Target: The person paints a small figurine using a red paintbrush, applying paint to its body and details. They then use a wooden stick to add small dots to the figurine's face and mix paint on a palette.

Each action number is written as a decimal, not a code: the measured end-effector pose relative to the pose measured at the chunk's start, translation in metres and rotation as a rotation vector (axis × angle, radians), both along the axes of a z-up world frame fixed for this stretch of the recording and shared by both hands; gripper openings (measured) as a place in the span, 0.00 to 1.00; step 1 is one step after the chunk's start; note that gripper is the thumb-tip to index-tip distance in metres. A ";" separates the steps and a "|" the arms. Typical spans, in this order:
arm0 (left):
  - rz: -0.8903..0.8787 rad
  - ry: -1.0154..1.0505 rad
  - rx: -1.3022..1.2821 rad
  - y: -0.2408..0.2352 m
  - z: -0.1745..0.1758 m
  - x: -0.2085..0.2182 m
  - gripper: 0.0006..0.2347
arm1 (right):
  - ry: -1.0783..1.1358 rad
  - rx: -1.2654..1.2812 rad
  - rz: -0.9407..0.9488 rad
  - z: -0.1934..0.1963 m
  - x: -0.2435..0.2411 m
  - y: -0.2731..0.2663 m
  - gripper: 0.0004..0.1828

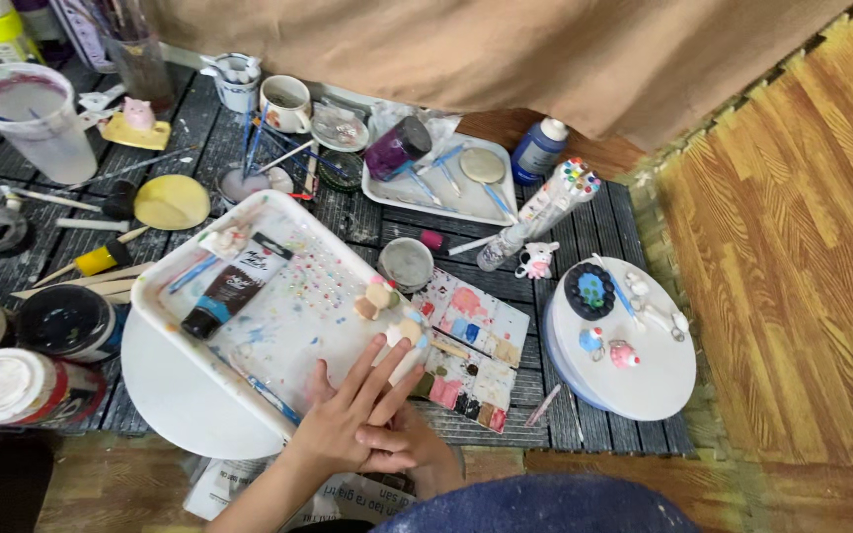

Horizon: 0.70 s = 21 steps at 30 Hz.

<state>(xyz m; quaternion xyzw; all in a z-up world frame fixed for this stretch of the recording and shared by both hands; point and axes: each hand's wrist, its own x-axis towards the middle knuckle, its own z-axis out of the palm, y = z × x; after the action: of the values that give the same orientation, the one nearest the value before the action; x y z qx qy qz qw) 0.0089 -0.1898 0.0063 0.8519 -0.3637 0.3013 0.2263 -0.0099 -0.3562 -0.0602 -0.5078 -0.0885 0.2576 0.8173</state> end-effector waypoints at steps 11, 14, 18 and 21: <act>0.395 0.249 -0.044 0.086 0.006 0.049 0.28 | -0.229 -0.304 -0.271 0.006 0.018 0.008 0.11; 0.751 0.253 0.061 0.126 0.006 0.055 0.26 | -0.377 -0.374 -0.241 0.017 0.027 0.007 0.04; 0.636 0.389 -0.123 0.157 0.006 0.054 0.21 | -0.463 -0.462 -0.259 0.032 0.047 0.019 0.04; 0.670 0.430 -0.162 0.166 0.014 0.055 0.20 | -0.528 -0.504 -0.328 0.038 0.060 0.025 0.04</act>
<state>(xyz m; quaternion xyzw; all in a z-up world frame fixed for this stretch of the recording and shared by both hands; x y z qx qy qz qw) 0.0637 -0.0240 0.0199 0.9462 0.0146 0.2011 0.2531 0.0497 -0.3312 -0.0219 -0.7486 -0.1470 -0.0020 0.6465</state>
